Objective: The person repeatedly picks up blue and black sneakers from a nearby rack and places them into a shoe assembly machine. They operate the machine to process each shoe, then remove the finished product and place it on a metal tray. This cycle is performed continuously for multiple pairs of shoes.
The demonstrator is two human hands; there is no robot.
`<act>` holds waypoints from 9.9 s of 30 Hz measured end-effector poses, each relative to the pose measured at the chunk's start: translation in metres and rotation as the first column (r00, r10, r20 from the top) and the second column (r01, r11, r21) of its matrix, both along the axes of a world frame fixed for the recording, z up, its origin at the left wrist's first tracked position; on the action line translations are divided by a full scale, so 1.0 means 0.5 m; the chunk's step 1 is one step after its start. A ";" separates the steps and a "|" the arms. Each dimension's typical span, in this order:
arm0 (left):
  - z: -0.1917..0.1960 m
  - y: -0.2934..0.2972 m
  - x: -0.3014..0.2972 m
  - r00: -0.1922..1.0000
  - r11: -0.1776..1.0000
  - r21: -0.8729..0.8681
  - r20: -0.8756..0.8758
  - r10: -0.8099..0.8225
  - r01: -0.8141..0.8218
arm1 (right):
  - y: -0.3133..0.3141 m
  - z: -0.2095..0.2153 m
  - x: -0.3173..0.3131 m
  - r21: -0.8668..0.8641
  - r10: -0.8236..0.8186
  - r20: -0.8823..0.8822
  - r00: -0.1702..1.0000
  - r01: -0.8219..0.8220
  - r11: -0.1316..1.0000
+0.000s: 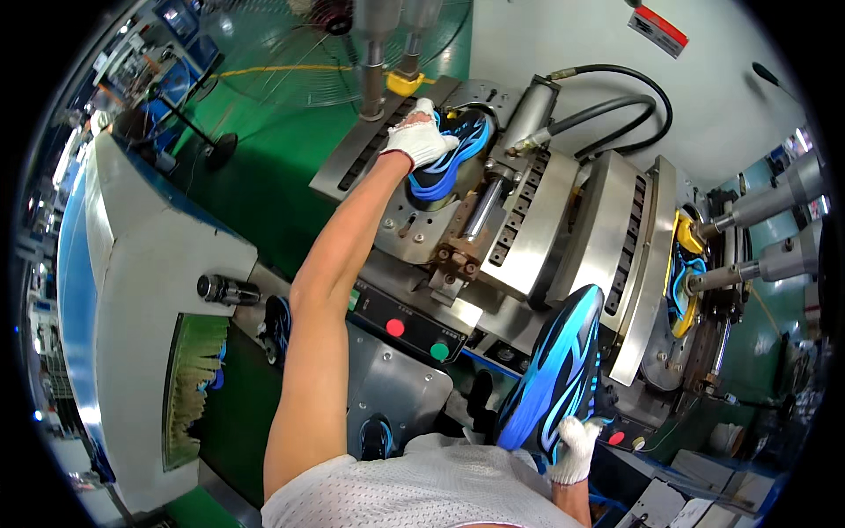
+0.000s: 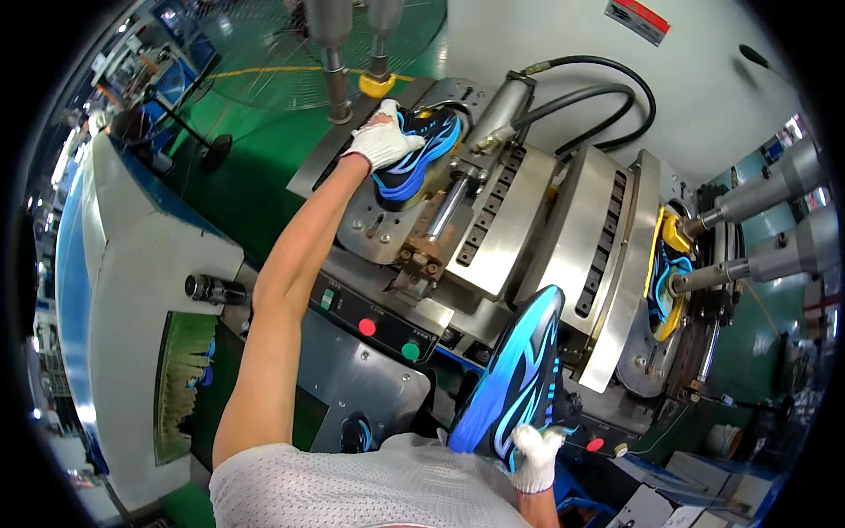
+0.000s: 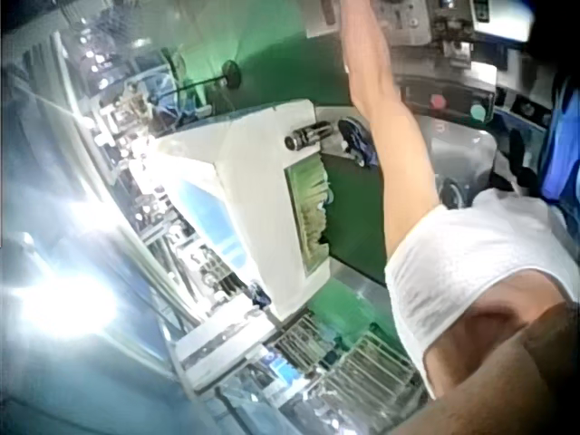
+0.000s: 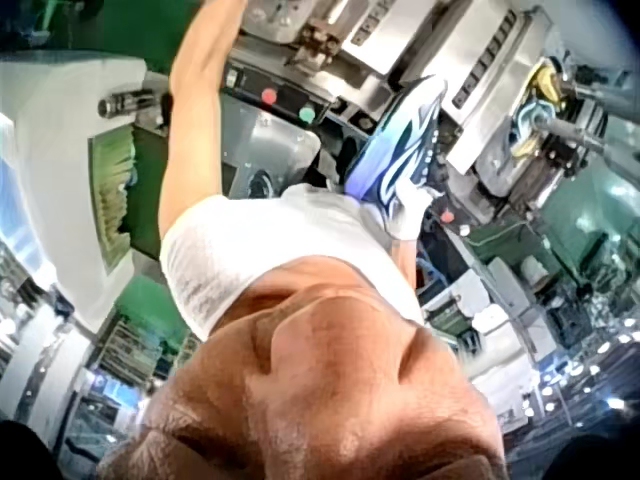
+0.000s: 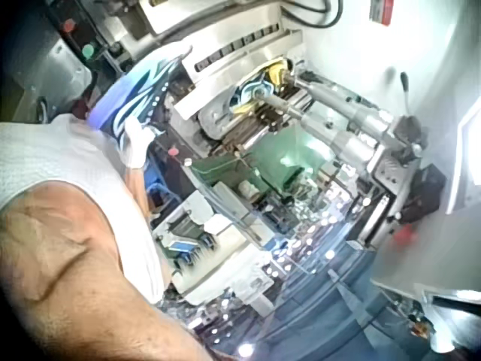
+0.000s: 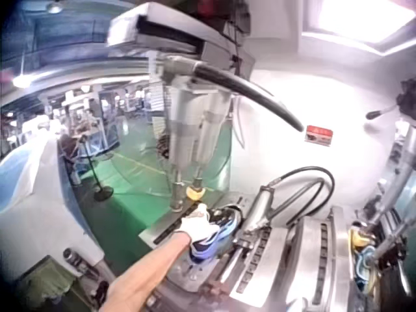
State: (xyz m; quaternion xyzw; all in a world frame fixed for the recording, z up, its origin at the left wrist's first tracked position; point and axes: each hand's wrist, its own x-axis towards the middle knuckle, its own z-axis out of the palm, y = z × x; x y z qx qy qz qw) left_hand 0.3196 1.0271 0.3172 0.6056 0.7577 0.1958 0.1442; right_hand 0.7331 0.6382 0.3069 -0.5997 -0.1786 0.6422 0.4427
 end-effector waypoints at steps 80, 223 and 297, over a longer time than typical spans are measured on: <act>-0.380 -1.694 -0.013 0.730 0.826 -0.457 0.432 0.530 -0.329 | -0.530 -0.461 -0.548 -0.212 0.665 0.676 -0.317 -0.948 -0.236; -0.445 -1.324 0.145 0.692 0.725 -0.636 0.398 0.602 -0.265 | -0.373 -0.436 -0.305 -0.406 0.655 0.684 0.321 -0.578 0.708; -0.576 -1.447 -0.751 0.709 0.709 -0.176 -0.394 0.585 -0.683 | -0.257 -0.433 0.125 -0.763 0.651 0.571 -0.500 -0.616 0.195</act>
